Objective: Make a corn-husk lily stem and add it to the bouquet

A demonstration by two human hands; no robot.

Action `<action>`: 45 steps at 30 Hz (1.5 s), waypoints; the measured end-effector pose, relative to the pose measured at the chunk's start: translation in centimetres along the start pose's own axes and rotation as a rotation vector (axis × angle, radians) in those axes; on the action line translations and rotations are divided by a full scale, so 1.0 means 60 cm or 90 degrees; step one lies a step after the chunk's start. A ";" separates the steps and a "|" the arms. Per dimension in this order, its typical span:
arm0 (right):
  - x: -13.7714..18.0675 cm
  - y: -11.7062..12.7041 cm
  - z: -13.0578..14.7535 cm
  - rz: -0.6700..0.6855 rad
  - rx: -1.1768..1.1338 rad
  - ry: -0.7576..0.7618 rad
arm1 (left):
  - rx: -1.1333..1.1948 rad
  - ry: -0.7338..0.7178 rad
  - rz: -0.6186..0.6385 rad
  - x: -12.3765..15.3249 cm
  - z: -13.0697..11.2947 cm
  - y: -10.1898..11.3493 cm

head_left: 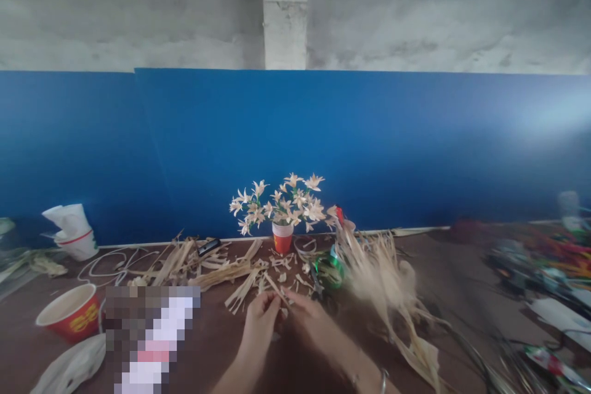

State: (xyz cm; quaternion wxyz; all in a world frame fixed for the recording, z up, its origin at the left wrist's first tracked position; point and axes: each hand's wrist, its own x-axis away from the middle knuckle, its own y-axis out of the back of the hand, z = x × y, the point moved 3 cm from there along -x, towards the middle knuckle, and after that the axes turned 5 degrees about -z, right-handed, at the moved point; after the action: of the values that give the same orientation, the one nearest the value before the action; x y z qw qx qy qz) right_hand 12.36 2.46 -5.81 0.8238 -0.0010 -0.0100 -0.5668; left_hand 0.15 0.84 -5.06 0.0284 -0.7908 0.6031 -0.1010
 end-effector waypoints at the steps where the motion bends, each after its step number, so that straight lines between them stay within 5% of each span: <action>1: 0.005 0.001 0.012 -0.001 0.028 0.033 | -0.009 -0.004 0.004 -0.001 0.001 0.000; 6: 0.032 0.002 0.061 -0.017 0.265 0.249 | -0.055 -0.022 -0.018 -0.008 0.000 0.001; 9: 0.030 0.012 0.056 -0.055 0.456 0.283 | -0.063 -0.006 -0.031 -0.010 0.001 -0.003; 14: 0.010 0.074 0.049 -0.237 0.616 0.195 | -0.180 -0.024 -0.013 -0.007 -0.013 0.003; 20: 0.017 0.063 0.048 -0.116 0.735 0.069 | -0.595 -0.297 0.085 0.009 -0.042 0.013; 24: 0.022 0.041 0.044 -0.112 0.781 0.064 | -0.717 -0.315 0.160 0.014 -0.032 0.007; 29: 0.019 0.040 0.044 -0.116 0.754 0.070 | -0.690 -0.319 0.129 0.012 -0.027 0.004; 36: 0.020 0.032 0.050 -0.090 0.444 0.118 | -0.523 -0.362 0.157 0.015 -0.026 -0.007; 41: 0.026 0.032 0.057 -0.110 0.472 0.118 | -0.521 -0.340 0.160 0.016 -0.031 -0.006; 45: 0.014 0.045 0.043 -0.134 0.277 0.081 | -0.447 -0.311 0.098 0.008 -0.042 0.001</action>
State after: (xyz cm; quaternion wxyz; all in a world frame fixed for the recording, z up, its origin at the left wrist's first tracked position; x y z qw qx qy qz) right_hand 15.15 2.65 -3.20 0.7399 0.2129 -0.0796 -0.6331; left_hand -0.24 0.54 -2.56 -0.0927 -0.7057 0.6337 0.3029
